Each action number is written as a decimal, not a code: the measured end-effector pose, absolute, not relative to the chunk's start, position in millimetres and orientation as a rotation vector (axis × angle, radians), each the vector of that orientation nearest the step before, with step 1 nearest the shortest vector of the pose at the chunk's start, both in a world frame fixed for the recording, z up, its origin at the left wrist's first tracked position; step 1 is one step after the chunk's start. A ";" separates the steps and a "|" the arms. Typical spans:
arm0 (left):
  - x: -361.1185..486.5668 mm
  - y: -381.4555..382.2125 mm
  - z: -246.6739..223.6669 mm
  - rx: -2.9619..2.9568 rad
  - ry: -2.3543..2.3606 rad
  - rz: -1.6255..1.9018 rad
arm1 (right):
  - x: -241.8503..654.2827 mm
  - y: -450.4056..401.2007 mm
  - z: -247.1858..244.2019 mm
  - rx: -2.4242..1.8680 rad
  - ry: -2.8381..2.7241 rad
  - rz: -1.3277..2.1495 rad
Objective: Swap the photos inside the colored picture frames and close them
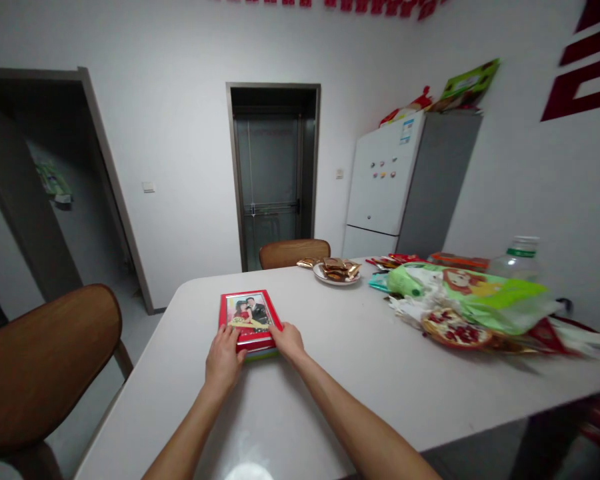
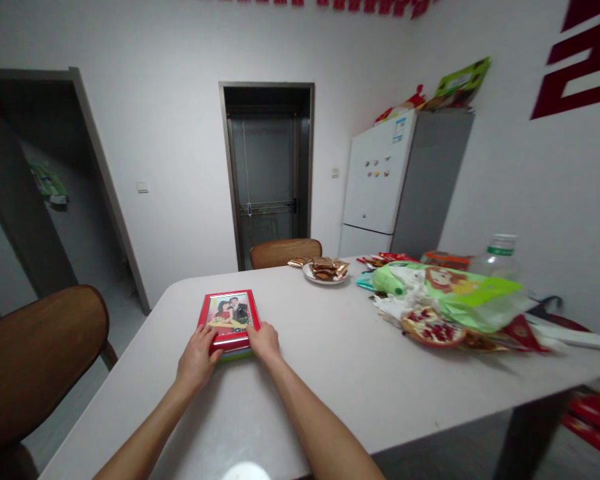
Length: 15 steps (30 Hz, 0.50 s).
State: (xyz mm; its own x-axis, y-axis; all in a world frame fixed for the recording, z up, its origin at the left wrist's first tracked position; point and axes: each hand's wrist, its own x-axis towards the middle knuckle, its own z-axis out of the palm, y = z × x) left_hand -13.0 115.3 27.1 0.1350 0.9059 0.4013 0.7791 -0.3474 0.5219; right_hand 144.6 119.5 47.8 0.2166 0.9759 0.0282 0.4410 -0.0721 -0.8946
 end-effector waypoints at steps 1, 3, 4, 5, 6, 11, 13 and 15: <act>-13.3 115.6 27.2 2.256 1.673 0.992 | 146.1 122.2 44.8 -1.610 -1.280 0.829; -13.3 116.2 28.9 2.321 1.667 0.972 | 148.4 127.2 41.8 -1.613 -1.157 0.807; -12.5 116.0 30.0 2.347 1.658 0.965 | 148.8 128.8 42.2 -1.593 -1.103 0.796; -10.9 114.9 31.3 2.372 1.648 0.956 | 148.4 129.4 44.0 -1.561 -1.057 0.786; -8.3 112.8 33.0 2.397 1.635 0.953 | 147.3 128.4 47.3 -1.522 -1.018 0.776; 12.9 81.3 52.3 2.304 1.381 1.117 | 139.4 93.3 81.1 -1.111 -0.944 0.790; 19.9 61.8 65.3 2.056 1.224 1.172 | 140.0 65.5 95.2 -0.888 -0.962 0.787; 23.3 42.1 77.8 1.722 1.045 1.222 | 143.6 34.4 103.5 -0.867 -1.064 0.687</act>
